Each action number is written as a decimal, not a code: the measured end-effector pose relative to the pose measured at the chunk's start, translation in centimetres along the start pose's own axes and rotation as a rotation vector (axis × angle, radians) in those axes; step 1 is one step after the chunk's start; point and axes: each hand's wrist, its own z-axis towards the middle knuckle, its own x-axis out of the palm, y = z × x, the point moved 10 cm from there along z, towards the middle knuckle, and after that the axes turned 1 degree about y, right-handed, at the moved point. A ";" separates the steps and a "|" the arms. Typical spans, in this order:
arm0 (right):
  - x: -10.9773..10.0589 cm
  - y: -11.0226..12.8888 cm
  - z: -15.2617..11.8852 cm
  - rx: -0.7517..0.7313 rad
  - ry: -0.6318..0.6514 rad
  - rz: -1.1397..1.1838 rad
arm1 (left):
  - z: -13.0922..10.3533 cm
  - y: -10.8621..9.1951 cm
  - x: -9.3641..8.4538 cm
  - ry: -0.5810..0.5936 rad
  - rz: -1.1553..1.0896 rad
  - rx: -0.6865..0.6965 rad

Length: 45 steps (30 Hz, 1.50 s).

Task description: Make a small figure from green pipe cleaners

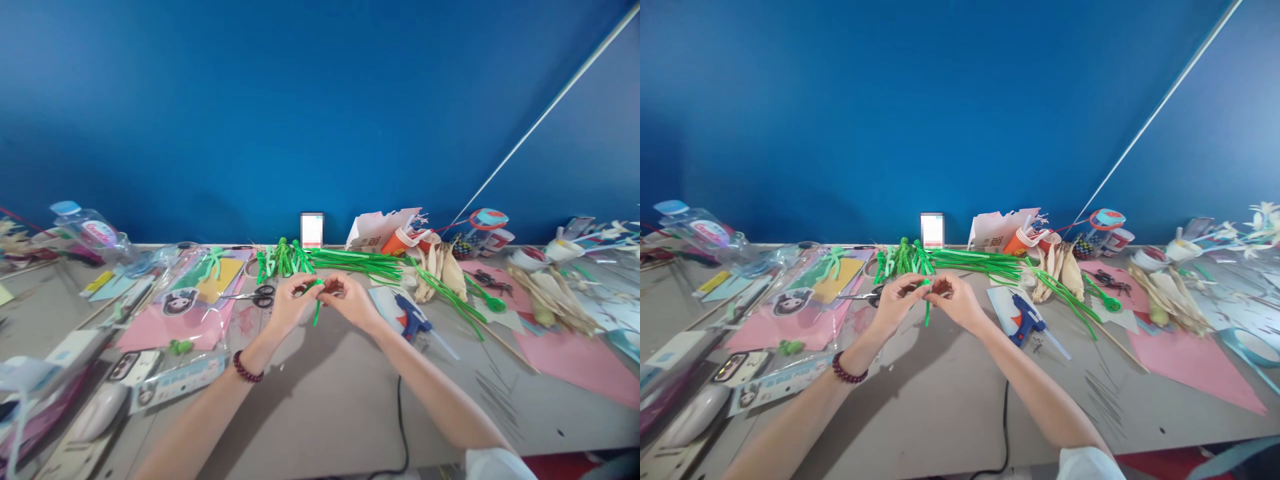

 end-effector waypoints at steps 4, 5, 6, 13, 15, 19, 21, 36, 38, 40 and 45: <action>-0.2 1.2 -0.1 -0.027 0.027 0.099 | -0.2 -1.7 -0.1 0.003 0.160 0.152; -0.2 1.2 0.0 -0.025 0.034 0.113 | -0.3 -1.9 0.1 0.012 0.184 0.168; -0.2 1.1 0.0 -0.018 0.032 0.113 | -0.3 -1.8 0.3 0.021 0.201 0.168; -0.8 -0.1 0.3 -0.004 -0.030 0.099 | -0.5 -1.0 0.9 0.040 0.117 0.067; -1.1 0.1 0.4 -0.027 -0.054 0.114 | -0.3 -0.7 1.0 0.055 0.060 0.040; -1.2 0.4 0.3 -0.019 -0.072 0.110 | -0.1 0.2 1.1 0.085 -0.099 -0.035; -1.2 0.4 0.2 -0.005 -0.082 0.097 | 0.0 0.4 0.9 0.075 -0.140 -0.054; -1.7 0.5 0.2 -0.051 -0.141 0.030 | 0.0 0.5 0.3 0.048 0.107 -0.075; -1.8 0.5 0.2 -0.050 -0.146 0.044 | 0.0 0.3 0.3 0.052 0.141 -0.036; -1.7 0.5 0.2 -0.046 -0.134 0.061 | 0.0 -0.1 0.3 0.040 0.169 0.004; -1.4 0.0 0.4 0.003 -0.097 0.156 | -0.2 -1.4 0.3 0.034 0.218 0.095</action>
